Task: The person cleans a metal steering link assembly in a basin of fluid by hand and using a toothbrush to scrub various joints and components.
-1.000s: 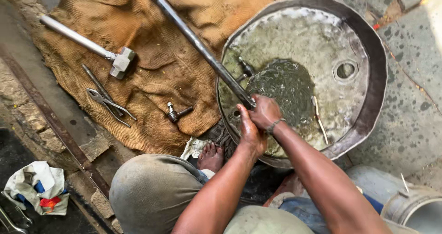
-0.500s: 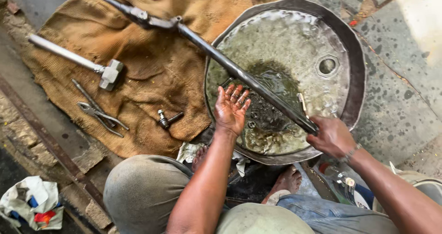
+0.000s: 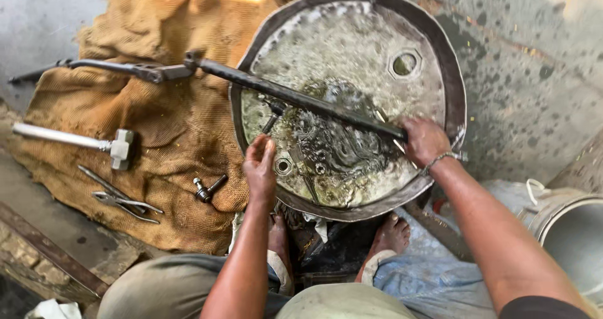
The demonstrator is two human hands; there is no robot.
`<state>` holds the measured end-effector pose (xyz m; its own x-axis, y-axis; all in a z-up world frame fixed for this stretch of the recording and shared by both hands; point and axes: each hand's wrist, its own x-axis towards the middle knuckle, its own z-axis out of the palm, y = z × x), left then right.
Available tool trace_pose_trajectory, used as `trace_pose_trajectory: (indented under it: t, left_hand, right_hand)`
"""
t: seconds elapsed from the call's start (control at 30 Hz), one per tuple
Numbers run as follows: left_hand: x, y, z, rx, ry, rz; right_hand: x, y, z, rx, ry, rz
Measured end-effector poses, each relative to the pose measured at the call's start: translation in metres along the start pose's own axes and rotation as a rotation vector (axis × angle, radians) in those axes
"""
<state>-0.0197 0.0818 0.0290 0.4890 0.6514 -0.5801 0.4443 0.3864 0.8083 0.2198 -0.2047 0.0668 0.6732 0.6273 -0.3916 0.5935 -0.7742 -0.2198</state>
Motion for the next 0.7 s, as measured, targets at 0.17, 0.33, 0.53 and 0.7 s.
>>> trace_pose_trajectory:
  t: [0.17,0.33,0.53,0.7]
  left_hand:
    - [0.015,-0.024,-0.021,0.835,0.004,0.166]
    - [0.045,-0.067,-0.013,1.314,-0.103,0.246]
    - [0.039,-0.057,-0.009,1.585,-0.012,0.305]
    - [0.031,-0.051,-0.009,1.448,-0.066,0.139]
  right_hand:
    - [0.008,-0.036,0.007,-0.011,0.041,0.228]
    - [0.052,-0.13,0.052,0.129,0.293,0.141]
    - [0.034,-0.091,0.034,0.218,-0.129,0.085]
    - [0.008,-0.036,0.021,-0.054,-0.072,0.012]
